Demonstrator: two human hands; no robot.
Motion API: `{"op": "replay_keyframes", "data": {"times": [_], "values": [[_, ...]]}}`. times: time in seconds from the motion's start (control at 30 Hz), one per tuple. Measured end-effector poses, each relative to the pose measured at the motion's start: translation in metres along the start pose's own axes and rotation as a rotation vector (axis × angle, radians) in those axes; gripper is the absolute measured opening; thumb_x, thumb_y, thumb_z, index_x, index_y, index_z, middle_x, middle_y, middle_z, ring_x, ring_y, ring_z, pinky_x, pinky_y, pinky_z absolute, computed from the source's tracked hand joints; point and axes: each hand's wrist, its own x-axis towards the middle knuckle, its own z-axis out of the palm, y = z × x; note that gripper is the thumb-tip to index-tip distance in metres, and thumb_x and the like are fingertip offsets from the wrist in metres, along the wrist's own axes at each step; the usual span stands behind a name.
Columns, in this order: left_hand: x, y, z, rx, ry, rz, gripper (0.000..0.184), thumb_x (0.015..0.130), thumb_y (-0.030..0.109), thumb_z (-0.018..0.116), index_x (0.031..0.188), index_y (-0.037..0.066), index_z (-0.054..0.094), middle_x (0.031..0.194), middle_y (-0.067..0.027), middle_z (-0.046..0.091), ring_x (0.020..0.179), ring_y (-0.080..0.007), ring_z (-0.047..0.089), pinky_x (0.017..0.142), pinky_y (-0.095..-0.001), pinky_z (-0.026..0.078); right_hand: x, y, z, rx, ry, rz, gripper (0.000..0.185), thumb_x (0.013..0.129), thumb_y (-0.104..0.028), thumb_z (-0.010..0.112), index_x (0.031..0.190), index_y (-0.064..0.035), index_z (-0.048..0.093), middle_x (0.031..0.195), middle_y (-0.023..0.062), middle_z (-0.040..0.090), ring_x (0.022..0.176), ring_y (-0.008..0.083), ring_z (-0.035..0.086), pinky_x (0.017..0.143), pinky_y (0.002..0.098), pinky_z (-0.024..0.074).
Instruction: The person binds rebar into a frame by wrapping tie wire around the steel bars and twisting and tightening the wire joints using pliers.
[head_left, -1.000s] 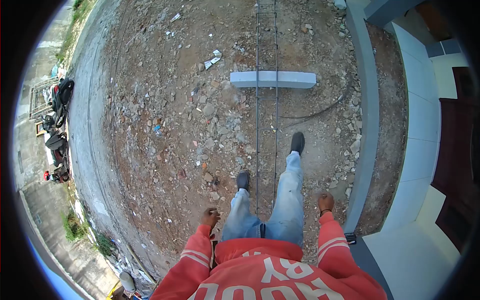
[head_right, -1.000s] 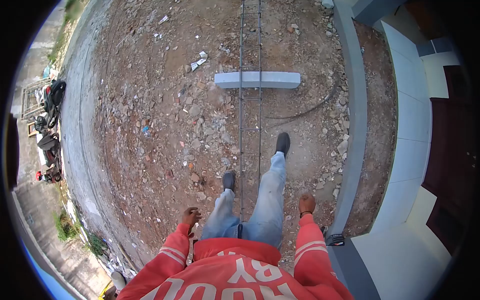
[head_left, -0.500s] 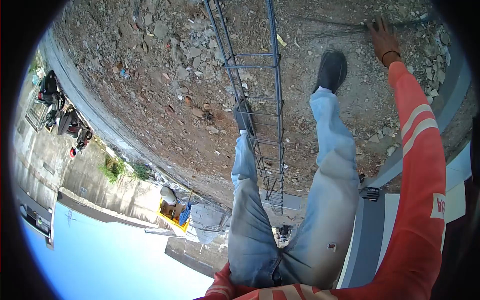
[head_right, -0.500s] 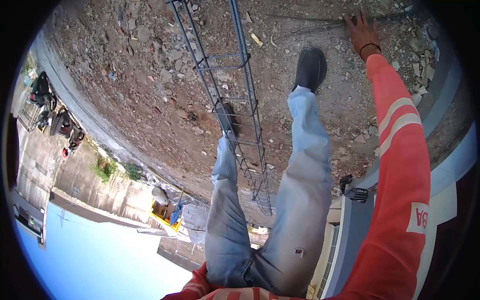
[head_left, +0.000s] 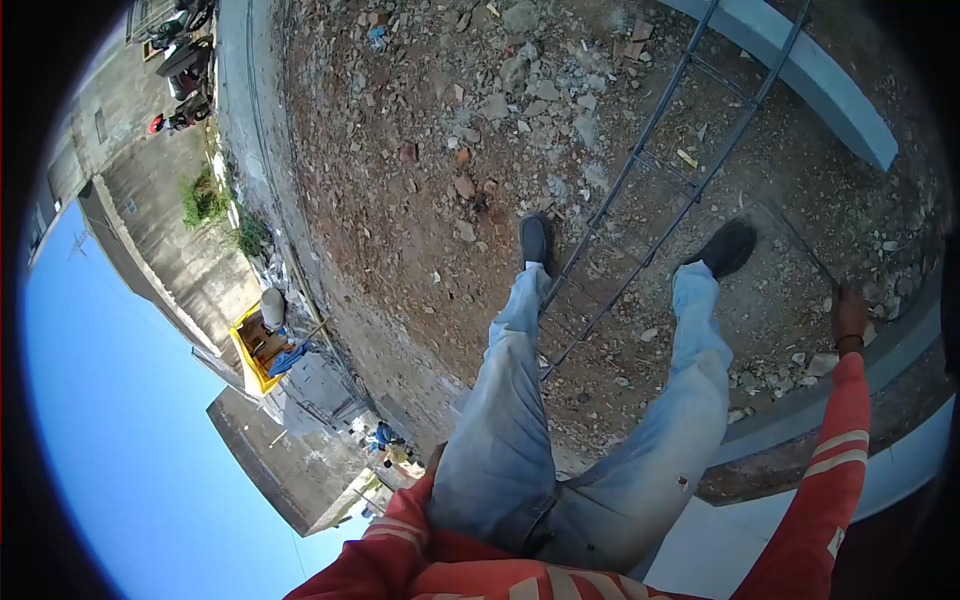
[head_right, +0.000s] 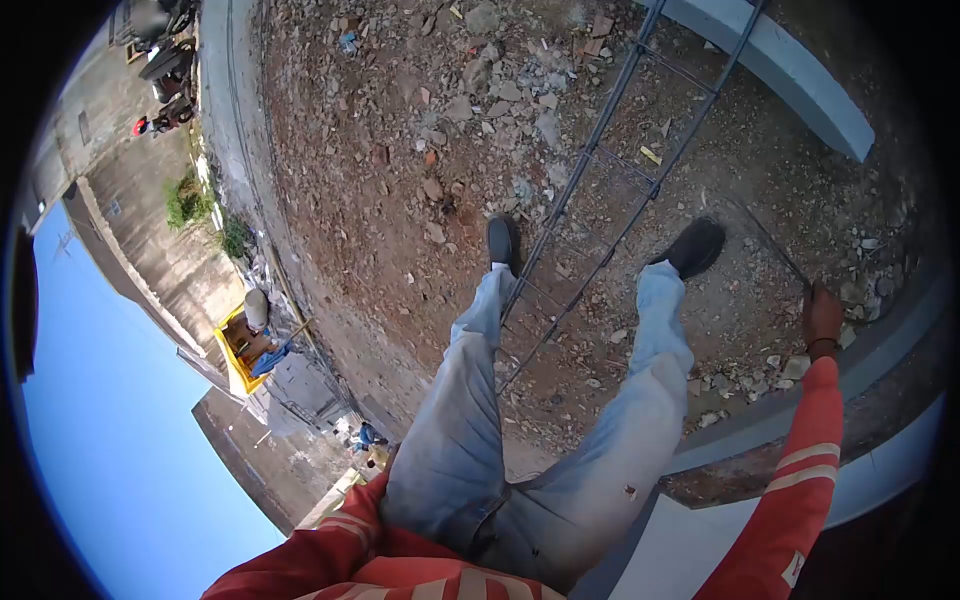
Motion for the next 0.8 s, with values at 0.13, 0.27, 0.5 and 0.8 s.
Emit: {"op": "replay_keyframes", "data": {"times": [0.13, 0.27, 0.5, 0.8], "values": [[0.038, -0.002, 0.004, 0.02, 0.101, 0.105, 0.033, 0.084, 0.029, 0.068, 0.109, 0.009, 0.07, 0.1, -0.0144, 0.073, 0.087, -0.0291, 0.07, 0.077, -0.0399, 0.055, -0.068, 0.005, -0.09, 0.04, 0.225, -0.002, 0.024, 0.094, -0.017, 0.057, 0.108, -0.0016, 0.067, 0.089, 0.0244, 0.067, 0.082, 0.044, 0.064, 0.07, 0.0527, 0.0476], [0.067, 0.038, -0.02, -0.029, 0.364, 0.191, 0.023, 0.083, 0.025, 0.065, 0.098, 0.009, 0.073, 0.092, -0.0164, 0.072, 0.079, -0.0322, 0.07, 0.073, -0.0416, 0.055, -0.151, -0.078, -0.205, 0.041, 0.393, -0.072, 0.033, 0.099, -0.024, 0.052, 0.097, 0.006, 0.066, 0.085, 0.0284, 0.062, 0.081, 0.0457, 0.056, 0.073, 0.0547, 0.0406], [0.061, 0.121, -0.118, -0.532, 0.018, 0.569, 0.042, 0.081, 0.026, 0.067, 0.121, 0.013, 0.063, 0.097, -0.0093, 0.071, 0.084, -0.0238, 0.069, 0.077, -0.0403, 0.053, -0.275, -0.465, -0.395, 0.331, 0.25, -0.199, 0.058, 0.102, -0.044, 0.05, 0.105, 0.0135, 0.061, 0.085, 0.027, 0.061, 0.075, 0.0369, 0.053, 0.073, 0.0453, 0.0437], [-0.046, 0.223, -0.218, -1.11, -0.408, 1.371, 0.045, 0.096, 0.034, 0.059, 0.125, 0.0, 0.052, 0.087, -0.0096, 0.061, 0.089, -0.0232, 0.062, 0.082, -0.0409, 0.05, -0.345, -0.865, -0.483, 0.646, -0.644, -0.479, 0.038, 0.101, -0.042, 0.053, 0.085, -0.0079, 0.055, 0.066, -0.0034, 0.046, 0.055, 0.0069, 0.044, 0.05, 0.0224, 0.0331]]}}
